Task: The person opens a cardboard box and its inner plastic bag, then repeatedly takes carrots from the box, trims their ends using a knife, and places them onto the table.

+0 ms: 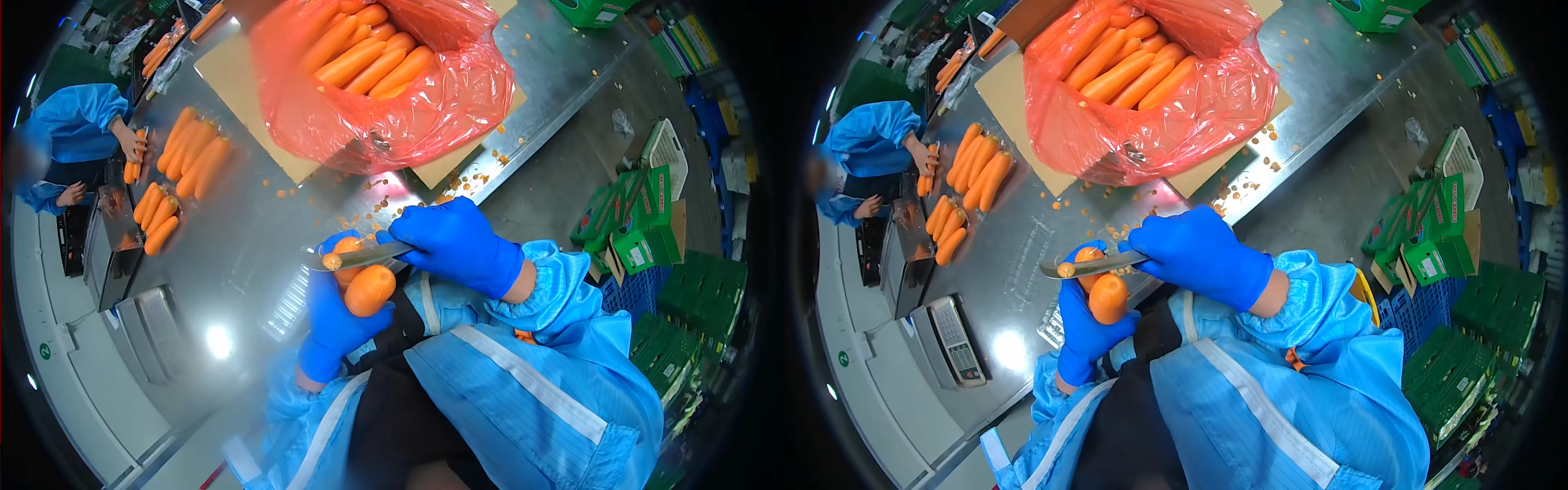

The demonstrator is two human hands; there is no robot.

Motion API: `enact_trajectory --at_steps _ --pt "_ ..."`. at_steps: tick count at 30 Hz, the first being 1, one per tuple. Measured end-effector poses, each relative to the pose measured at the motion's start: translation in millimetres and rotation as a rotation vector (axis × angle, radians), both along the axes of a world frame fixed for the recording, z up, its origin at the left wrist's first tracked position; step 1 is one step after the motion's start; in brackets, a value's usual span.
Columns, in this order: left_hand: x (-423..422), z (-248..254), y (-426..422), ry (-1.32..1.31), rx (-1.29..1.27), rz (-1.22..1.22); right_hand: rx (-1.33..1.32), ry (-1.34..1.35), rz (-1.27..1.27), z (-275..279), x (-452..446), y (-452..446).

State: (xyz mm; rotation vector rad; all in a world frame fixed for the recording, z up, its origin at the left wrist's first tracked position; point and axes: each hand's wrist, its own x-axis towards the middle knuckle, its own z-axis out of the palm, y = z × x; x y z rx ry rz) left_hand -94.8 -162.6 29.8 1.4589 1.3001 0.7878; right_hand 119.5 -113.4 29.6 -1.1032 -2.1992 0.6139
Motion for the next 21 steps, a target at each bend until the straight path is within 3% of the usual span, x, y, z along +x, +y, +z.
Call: enact_trajectory --at_steps 3,7,9,12,13,14,17,21 --pt "4.1 3.9 0.9 -0.097 -0.026 0.009 -0.062 -0.086 -0.017 2.1 1.2 0.6" --pt "-15.6 -1.9 -1.6 -0.135 -0.071 -0.049 -0.522 0.138 -0.221 -49.5 19.0 10.8" --pt "-25.8 -1.4 1.8 -0.537 -0.306 0.174 -0.929 0.292 -0.215 -56.0 16.8 0.2" --pt "-17.2 3.3 4.2 -1.068 -0.314 0.37 -0.797 0.654 -0.094 -67.8 -20.3 -8.9" --pt "-16.8 3.1 6.6 -1.195 -0.3 0.414 -1.165 0.602 -0.149 -30.0 -30.4 -2.4" --pt "-18.9 2.6 9.5 -1.325 -0.279 0.454 -1.317 0.659 -0.098 -30.6 -36.9 -2.9" --pt "-37.4 -3.5 15.7 -1.091 -0.193 0.49 -1.653 0.84 0.052 -41.8 -56.8 -5.3" --pt "-64.6 -11.6 15.3 -1.104 -0.174 0.535 -1.571 0.697 0.068 -30.5 -86.1 7.8"
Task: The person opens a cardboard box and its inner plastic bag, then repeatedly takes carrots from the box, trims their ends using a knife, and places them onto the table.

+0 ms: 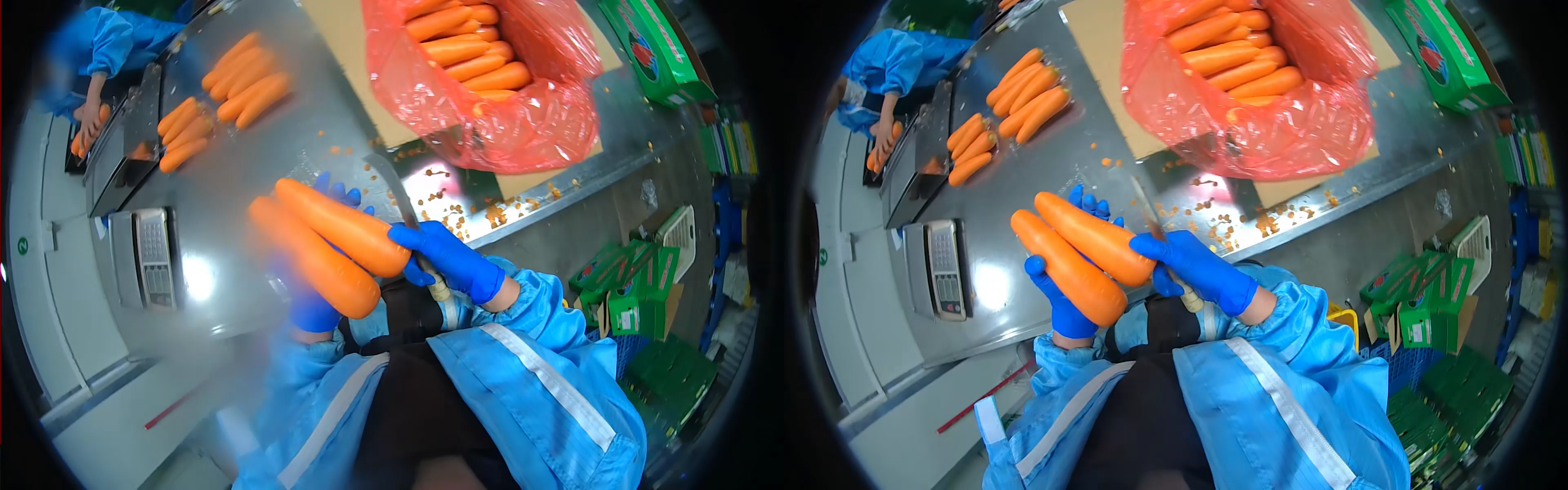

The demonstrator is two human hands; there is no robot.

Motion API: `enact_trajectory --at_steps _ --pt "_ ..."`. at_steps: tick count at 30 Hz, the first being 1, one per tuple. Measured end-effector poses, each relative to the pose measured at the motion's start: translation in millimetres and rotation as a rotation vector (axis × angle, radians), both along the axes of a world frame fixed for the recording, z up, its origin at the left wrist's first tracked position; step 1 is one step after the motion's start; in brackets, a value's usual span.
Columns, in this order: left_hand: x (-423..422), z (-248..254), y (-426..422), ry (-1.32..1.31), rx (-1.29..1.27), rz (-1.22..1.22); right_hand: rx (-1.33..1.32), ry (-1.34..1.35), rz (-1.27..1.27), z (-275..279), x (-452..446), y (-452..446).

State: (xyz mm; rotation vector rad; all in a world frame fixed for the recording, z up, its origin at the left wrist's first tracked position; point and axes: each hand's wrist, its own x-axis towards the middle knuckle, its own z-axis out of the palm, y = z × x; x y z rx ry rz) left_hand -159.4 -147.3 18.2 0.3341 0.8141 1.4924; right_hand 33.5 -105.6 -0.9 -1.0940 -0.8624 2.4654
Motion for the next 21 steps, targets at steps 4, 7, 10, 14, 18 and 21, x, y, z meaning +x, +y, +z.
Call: enact_trajectory --at_steps 4,7,10,14,18,21 --pt "-65.1 -30.5 -11.8 0.222 -0.191 0.089 0.056 -0.017 -0.005 -2.3 -24.1 10.2" --pt "-120.4 -51.3 -20.8 0.672 -0.328 0.174 0.288 -0.123 -0.049 -5.6 -38.1 30.1" --pt "-147.9 -57.6 -8.0 1.39 -0.096 0.032 0.419 -0.269 -0.004 -32.9 -59.1 56.9" --pt "-182.5 -101.8 23.1 1.945 0.263 -0.357 1.01 -0.276 0.012 -82.6 -104.0 88.4" --pt "-196.4 -158.1 33.6 1.735 0.235 -0.402 1.127 -0.424 0.292 -53.5 -145.0 114.0" --pt "-191.7 -162.6 18.7 1.762 0.236 -0.348 1.296 -0.382 0.343 -81.9 -171.4 121.8"
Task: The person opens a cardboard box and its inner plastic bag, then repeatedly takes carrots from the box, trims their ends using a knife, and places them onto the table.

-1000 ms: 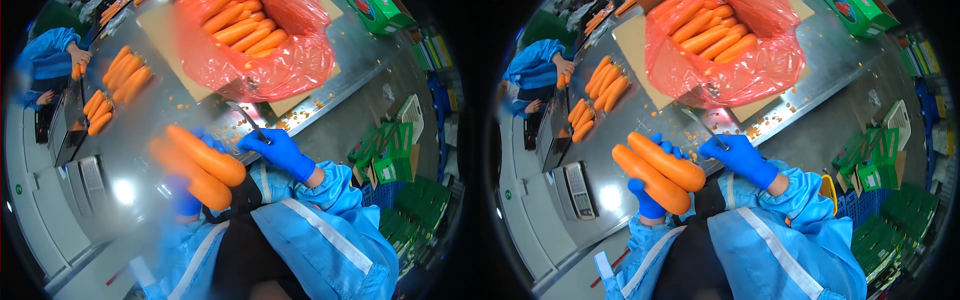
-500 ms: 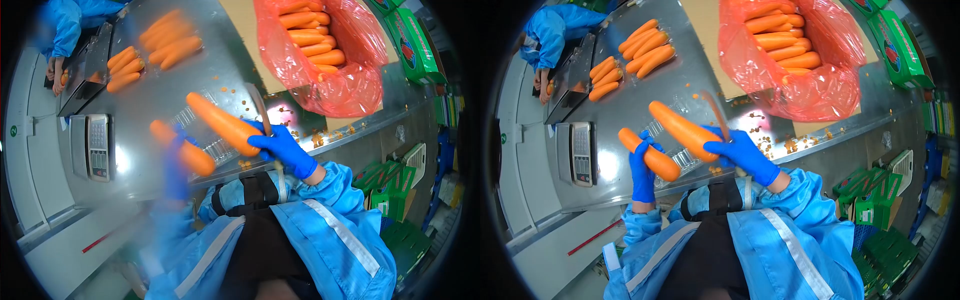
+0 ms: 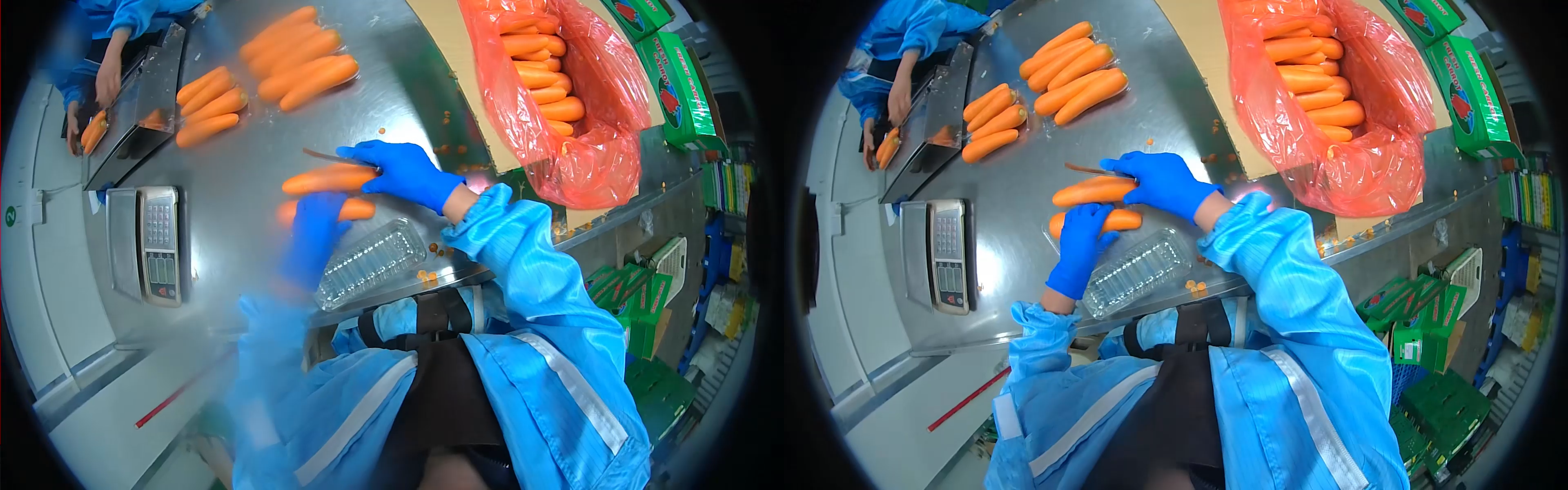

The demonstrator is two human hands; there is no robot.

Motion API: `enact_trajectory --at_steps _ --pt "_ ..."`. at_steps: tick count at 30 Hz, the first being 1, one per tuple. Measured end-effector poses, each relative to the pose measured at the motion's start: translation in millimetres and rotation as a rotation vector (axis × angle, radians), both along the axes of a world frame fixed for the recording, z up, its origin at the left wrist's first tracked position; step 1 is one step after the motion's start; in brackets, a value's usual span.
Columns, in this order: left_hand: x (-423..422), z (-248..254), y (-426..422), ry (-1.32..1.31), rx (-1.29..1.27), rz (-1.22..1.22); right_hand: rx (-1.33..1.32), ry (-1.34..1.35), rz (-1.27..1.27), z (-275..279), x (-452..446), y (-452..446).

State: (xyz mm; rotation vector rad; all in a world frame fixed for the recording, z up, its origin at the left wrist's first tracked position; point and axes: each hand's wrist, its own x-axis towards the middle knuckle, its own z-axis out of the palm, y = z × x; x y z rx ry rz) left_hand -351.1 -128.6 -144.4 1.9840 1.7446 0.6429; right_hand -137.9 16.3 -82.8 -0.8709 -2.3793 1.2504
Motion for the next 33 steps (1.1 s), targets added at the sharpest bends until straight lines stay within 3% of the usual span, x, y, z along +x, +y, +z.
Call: enact_trajectory --at_steps 5,7,10,14,16,23,33 --pt "-4.3 25.5 -19.2 0.147 0.308 0.056 -0.121 -0.008 0.013 -44.9 -9.0 -4.6" --pt "6.1 50.7 -9.9 0.193 0.212 0.088 -0.198 0.102 -0.068 -48.5 -9.7 -10.8" --pt "5.3 28.4 -3.0 0.365 0.079 0.071 -0.738 0.145 -0.346 -20.5 -3.5 -14.6" --pt "-19.2 0.7 0.0 0.567 0.075 0.025 -0.819 0.212 -0.523 5.9 31.6 -34.8" --pt "-61.6 -18.7 7.3 0.342 -0.002 0.064 -0.783 0.209 -0.597 -0.4 56.8 -49.3" --pt "-140.9 15.1 54.2 0.463 0.005 0.207 -0.861 0.074 -0.831 5.5 109.7 -108.7" --pt "-149.4 -20.9 36.6 0.566 0.242 0.289 -0.895 0.168 -0.79 -2.9 94.7 -124.6"
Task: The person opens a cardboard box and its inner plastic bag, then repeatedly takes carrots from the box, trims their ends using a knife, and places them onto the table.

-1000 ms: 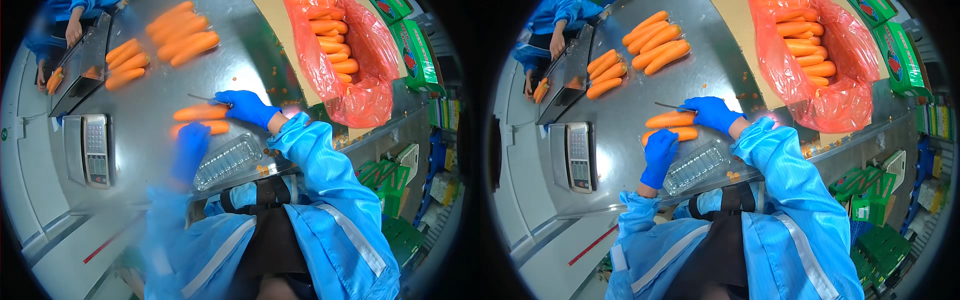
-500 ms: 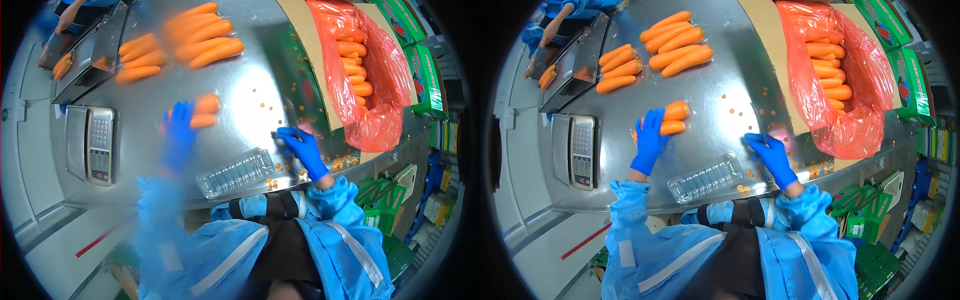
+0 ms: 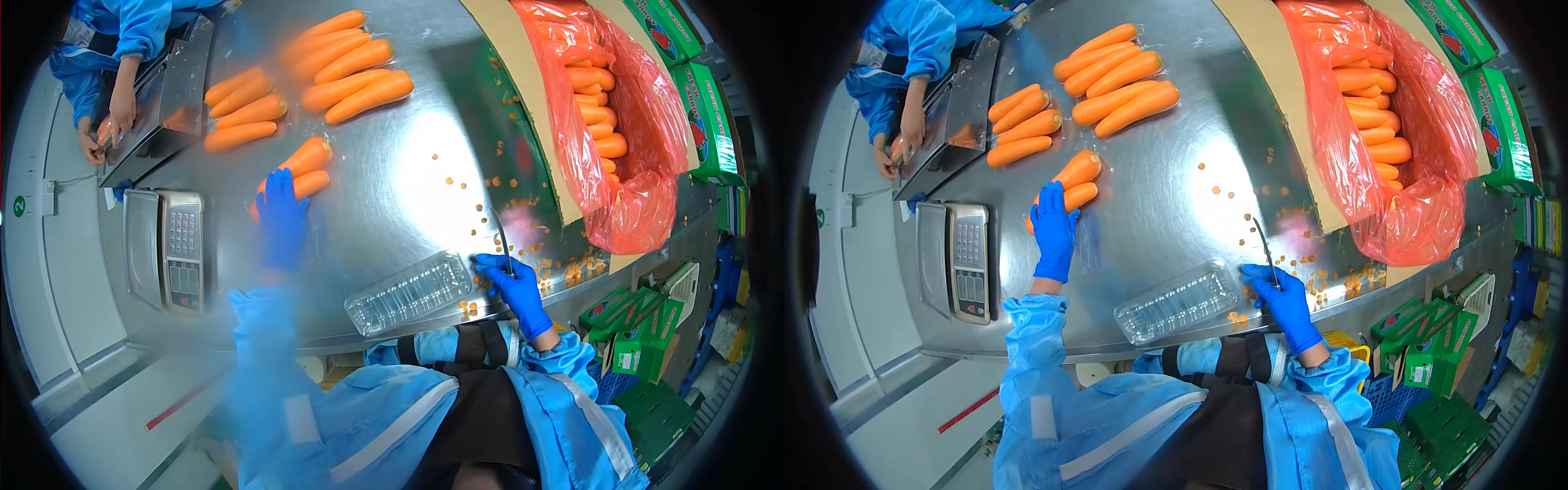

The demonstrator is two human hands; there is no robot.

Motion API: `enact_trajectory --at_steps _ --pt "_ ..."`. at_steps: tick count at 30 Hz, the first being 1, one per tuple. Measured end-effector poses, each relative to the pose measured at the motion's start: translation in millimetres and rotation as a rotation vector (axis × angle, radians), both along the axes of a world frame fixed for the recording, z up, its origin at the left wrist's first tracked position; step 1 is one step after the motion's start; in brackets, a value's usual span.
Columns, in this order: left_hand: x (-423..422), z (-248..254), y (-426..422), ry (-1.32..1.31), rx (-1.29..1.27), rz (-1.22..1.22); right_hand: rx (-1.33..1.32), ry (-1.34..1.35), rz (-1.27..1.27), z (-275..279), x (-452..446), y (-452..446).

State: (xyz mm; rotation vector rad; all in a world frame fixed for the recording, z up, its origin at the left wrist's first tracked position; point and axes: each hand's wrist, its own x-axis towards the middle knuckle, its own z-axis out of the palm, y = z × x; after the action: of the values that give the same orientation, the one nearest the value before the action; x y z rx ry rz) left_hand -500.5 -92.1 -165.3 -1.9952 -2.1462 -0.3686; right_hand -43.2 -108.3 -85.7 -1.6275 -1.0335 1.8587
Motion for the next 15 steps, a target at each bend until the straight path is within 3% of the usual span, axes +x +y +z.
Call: enact_trajectory --at_steps 3,6,9,15 --pt "-1.4 11.8 0.9 -0.118 -0.185 0.161 0.023 0.015 0.008 -3.0 -0.1 0.3" --pt "-3.7 15.0 10.4 -0.288 -0.099 0.178 0.03 0.004 0.035 -6.4 -0.3 0.7" --pt "26.9 36.4 19.1 -0.139 -0.062 0.252 0.039 -0.006 0.061 -6.7 0.1 0.9" --pt "-6.9 16.1 37.1 0.147 -0.168 0.122 0.019 -0.047 0.073 -2.2 -2.0 3.1"
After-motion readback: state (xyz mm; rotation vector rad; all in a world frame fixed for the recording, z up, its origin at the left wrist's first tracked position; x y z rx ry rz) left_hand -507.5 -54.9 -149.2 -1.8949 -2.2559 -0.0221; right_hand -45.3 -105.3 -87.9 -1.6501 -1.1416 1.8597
